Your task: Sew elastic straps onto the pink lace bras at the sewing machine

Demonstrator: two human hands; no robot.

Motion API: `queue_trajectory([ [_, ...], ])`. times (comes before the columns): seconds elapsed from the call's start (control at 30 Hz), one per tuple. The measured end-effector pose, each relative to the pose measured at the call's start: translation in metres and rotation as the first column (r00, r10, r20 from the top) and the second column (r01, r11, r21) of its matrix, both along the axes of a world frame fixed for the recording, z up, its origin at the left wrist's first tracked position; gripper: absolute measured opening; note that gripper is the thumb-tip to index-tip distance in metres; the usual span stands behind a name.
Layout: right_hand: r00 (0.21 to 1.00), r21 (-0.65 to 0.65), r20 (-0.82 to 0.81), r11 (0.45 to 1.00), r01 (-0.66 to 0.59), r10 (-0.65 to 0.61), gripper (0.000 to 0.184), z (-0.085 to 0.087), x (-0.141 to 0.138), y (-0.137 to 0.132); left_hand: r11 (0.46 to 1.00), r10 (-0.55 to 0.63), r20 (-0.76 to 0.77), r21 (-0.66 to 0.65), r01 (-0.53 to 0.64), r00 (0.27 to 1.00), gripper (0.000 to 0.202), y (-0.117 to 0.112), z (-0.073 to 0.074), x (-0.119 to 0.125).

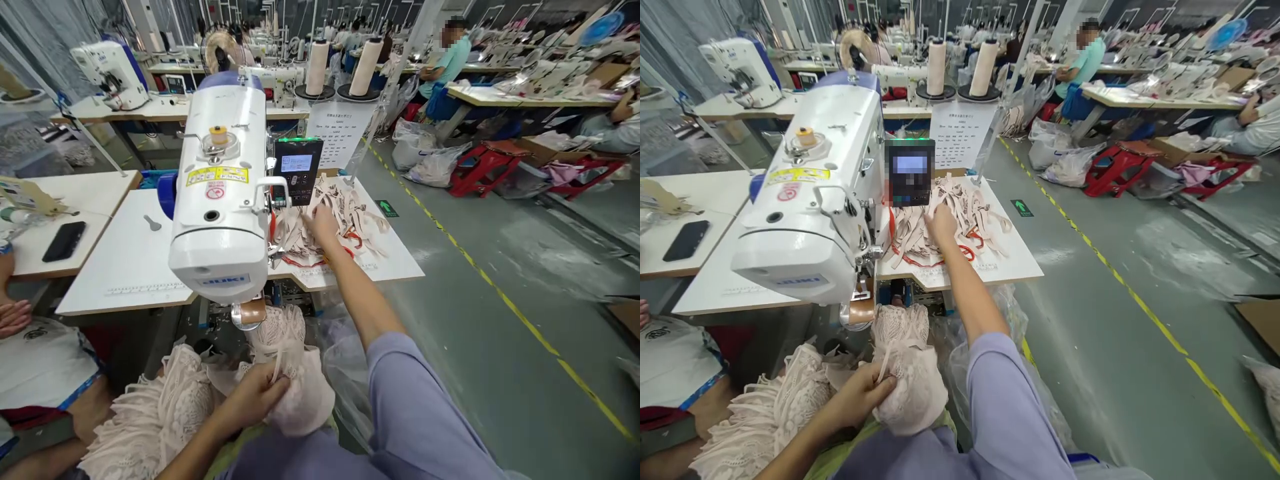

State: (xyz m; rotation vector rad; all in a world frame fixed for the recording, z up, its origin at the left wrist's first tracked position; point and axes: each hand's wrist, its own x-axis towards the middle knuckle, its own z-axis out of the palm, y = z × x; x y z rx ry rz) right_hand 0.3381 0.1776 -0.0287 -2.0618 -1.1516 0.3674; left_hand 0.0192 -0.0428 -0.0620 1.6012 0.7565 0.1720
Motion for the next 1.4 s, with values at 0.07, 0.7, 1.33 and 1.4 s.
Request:
queue_trajectory([
  [0.07,0.999,0.004,-0.038,1.0,-0.002,0.002,0.019,-0.008,-0.01,0.008,0.998,0.059,-0.023,-0.03,-0.06,0.998,0.037,-0.001,0.003,-0.001],
  [0.7,-0.02,0.256,-0.966,0.943,-0.211,0.258,0.039,-0.039,-0.129,-0.197,0.948,0.262,-0.022,0.195,-0.253,0.965,0.042,0.009,0.042,-0.031],
  [1.33,0.031,0.349,-0.937,0.933,0.088,0.347,0.027,-0.02,-0.17,-0.231,0.94,0.325,-0.136,0.159,-0.303,0.936,0.057,-0.011,0.041,-0.027],
  [1.4,-0.078,0.316,-0.943,0.944,0.097,0.324,0.024,-0.017,-0.175,-0.235,0.977,0.211,-0.117,0.066,-0.204,0.971,0.047,-0.003,0.032,-0.023],
])
